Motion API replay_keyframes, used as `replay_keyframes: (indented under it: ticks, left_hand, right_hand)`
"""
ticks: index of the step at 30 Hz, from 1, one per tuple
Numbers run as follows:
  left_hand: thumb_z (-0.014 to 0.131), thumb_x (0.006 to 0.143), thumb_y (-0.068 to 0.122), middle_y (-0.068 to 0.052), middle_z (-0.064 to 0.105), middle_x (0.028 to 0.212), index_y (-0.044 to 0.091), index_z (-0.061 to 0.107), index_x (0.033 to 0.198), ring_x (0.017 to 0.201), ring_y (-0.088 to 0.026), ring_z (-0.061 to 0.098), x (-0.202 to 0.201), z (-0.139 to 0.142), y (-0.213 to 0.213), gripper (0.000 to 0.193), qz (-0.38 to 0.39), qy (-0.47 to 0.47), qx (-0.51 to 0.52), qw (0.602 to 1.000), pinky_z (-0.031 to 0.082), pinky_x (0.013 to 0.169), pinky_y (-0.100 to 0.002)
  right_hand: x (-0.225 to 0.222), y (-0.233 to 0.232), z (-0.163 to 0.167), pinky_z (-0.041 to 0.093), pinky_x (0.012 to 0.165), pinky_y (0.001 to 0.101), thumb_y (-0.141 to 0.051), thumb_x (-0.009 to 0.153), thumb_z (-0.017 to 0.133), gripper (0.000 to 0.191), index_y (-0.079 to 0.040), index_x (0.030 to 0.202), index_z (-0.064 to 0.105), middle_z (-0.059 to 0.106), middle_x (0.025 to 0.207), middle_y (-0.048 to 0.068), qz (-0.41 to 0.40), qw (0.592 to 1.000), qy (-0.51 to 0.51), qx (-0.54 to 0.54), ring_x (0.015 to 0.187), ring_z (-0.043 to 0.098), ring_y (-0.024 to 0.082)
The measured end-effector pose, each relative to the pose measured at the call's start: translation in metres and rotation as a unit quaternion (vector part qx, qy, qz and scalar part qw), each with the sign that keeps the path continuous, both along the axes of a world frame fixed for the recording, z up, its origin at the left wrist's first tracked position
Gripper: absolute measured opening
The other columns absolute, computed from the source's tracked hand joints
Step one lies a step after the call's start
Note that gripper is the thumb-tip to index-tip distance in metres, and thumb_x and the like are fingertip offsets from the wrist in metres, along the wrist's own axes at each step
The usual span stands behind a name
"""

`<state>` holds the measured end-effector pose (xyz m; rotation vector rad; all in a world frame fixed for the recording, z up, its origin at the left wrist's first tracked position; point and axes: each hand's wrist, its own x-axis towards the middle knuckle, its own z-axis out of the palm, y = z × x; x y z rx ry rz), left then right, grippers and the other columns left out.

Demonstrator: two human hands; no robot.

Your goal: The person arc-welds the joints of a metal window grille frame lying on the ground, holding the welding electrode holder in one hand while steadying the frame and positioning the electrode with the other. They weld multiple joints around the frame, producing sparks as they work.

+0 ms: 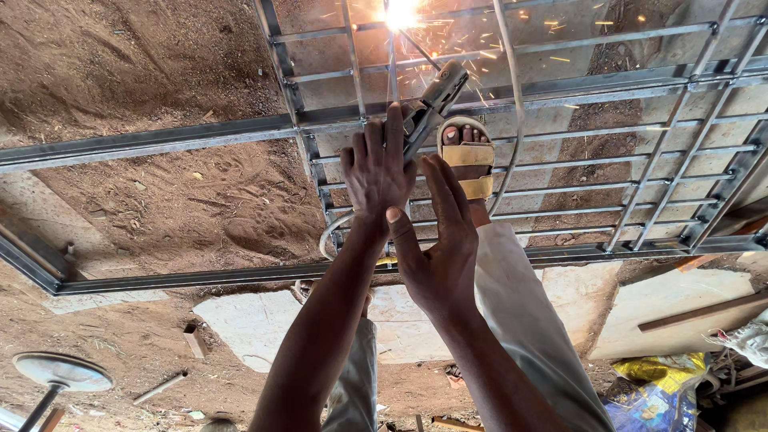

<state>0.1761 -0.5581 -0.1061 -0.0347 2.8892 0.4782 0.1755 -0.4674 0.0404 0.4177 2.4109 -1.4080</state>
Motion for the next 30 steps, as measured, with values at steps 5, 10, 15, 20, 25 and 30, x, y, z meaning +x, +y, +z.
replay_keyframes:
  ticks: [5,10,15,20,25,30]
  left_hand:
    - [0.078,0.073,0.027,-0.012,0.058,0.112,0.01,0.049,0.147,0.089,-0.03,0.059,-0.0043,0.0012,-0.0009,0.082,-0.005,0.003,-0.007,1.0,0.046,0.07,-0.048]
    - [0.08,0.071,0.024,-0.011,0.058,0.113,0.011,0.048,0.149,0.09,-0.03,0.06,-0.0055,0.0014,-0.0012,0.086,-0.006,-0.025,-0.007,1.0,0.047,0.072,-0.047]
    - [0.082,0.069,0.024,-0.011,0.058,0.113,0.011,0.047,0.15,0.091,-0.029,0.06,-0.0051,-0.0007,-0.0031,0.089,-0.011,-0.027,-0.009,1.0,0.048,0.073,-0.048]
    - [0.083,0.068,0.032,-0.012,0.058,0.113,0.01,0.046,0.15,0.089,-0.03,0.059,-0.0041,-0.0041,-0.0046,0.092,-0.018,-0.015,0.002,1.0,0.047,0.071,-0.048]
    - [0.082,0.072,0.034,-0.012,0.057,0.107,0.008,0.045,0.151,0.086,-0.029,0.058,-0.0039,-0.0074,-0.0048,0.09,-0.019,-0.033,-0.001,0.999,0.047,0.069,-0.047]
    - [0.081,0.074,0.031,-0.01,0.057,0.108,0.01,0.046,0.153,0.088,-0.028,0.059,-0.0036,-0.008,-0.003,0.088,-0.018,-0.045,-0.012,0.999,0.046,0.07,-0.047]
  right_hand:
    - [-0.0007,-0.0005,-0.0018,0.044,0.122,0.046,-0.028,0.102,0.069,0.06,0.007,0.147,0.052,0.055,0.152,0.028,-0.001,1.0,0.002,0.003,0.146,0.053,0.039]
    - [-0.002,-0.0013,-0.0017,0.044,0.121,0.0459,-0.029,0.102,0.069,0.06,0.007,0.147,0.052,0.056,0.151,0.028,-0.002,1.0,0.006,0.002,0.145,0.054,0.039]
    - [-0.0031,-0.0007,-0.0021,0.045,0.12,0.046,-0.029,0.101,0.071,0.06,0.007,0.145,0.053,0.056,0.149,0.028,0.003,1.0,0.002,0.012,0.144,0.055,0.039]
    - [-0.0034,-0.0001,-0.0024,0.045,0.121,0.0468,-0.028,0.101,0.071,0.059,0.007,0.145,0.052,0.057,0.149,0.028,0.001,1.0,0.013,0.009,0.144,0.055,0.04]
    - [-0.0069,0.001,-0.001,0.043,0.121,0.0478,-0.028,0.1,0.072,0.06,0.007,0.145,0.053,0.057,0.149,0.028,0.011,1.0,0.011,0.022,0.144,0.054,0.04]
    - [-0.0077,0.0017,0.0004,0.041,0.122,0.0487,-0.025,0.099,0.071,0.059,0.007,0.146,0.053,0.056,0.151,0.029,0.007,1.0,0.005,0.025,0.146,0.053,0.04]
